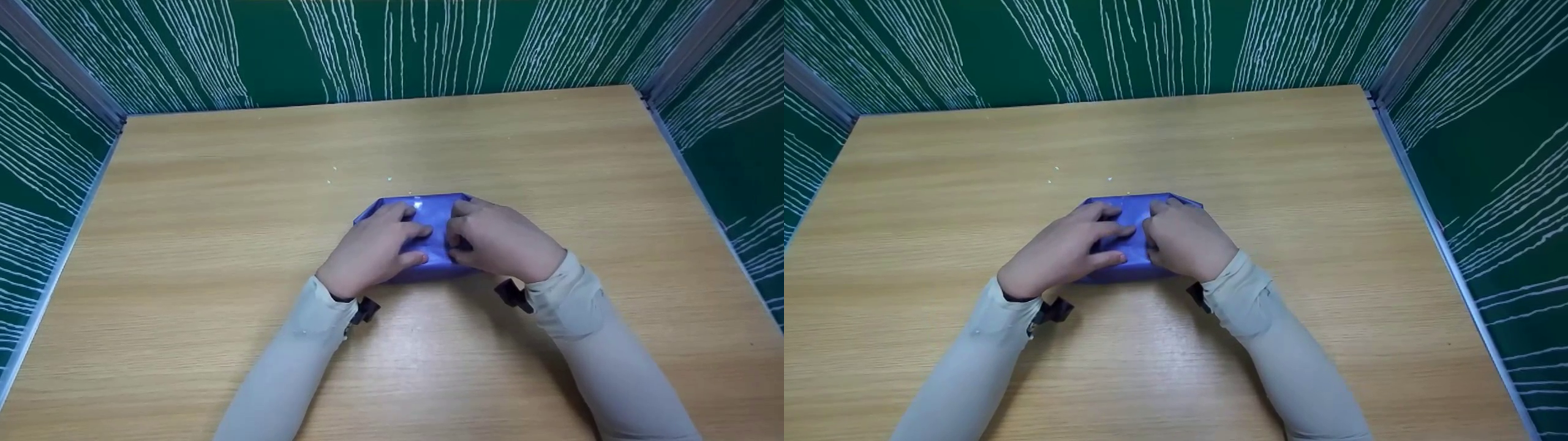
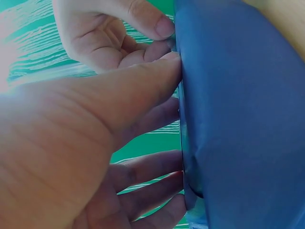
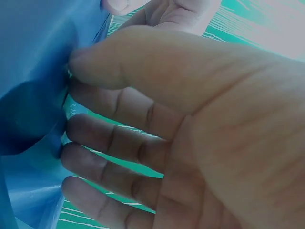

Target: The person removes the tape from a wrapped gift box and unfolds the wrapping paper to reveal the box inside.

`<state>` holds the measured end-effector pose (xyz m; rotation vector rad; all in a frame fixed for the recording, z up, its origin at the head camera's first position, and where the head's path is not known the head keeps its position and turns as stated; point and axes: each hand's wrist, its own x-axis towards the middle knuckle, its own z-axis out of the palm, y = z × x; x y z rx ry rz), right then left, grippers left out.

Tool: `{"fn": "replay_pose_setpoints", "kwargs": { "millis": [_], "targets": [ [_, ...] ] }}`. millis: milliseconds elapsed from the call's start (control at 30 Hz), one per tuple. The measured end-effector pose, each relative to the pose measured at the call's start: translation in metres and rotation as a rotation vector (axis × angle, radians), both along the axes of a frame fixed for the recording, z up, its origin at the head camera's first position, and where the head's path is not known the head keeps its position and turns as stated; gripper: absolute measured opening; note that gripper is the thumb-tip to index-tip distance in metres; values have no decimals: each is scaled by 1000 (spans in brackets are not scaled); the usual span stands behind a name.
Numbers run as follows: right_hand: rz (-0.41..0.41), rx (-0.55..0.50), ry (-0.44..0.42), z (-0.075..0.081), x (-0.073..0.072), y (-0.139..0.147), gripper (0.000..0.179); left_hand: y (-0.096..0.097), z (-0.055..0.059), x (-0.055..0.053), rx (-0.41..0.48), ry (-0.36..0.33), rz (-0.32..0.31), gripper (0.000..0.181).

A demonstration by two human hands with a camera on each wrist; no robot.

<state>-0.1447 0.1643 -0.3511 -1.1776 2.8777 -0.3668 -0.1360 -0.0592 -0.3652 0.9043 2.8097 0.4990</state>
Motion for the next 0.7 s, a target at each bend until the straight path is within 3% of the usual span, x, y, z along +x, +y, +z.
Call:
{"fn": "replay_pose_setpoints", "kwargs": {
  "millis": [200, 700],
  "targets": [
    [-6, 14, 9, 1, 0, 0, 16, -1, -2, 0, 18, 12, -4, 44],
    [-79, -19, -88, 4, -6, 2, 11, -2, -3, 0, 27, 9, -3, 43]
  ]
}}
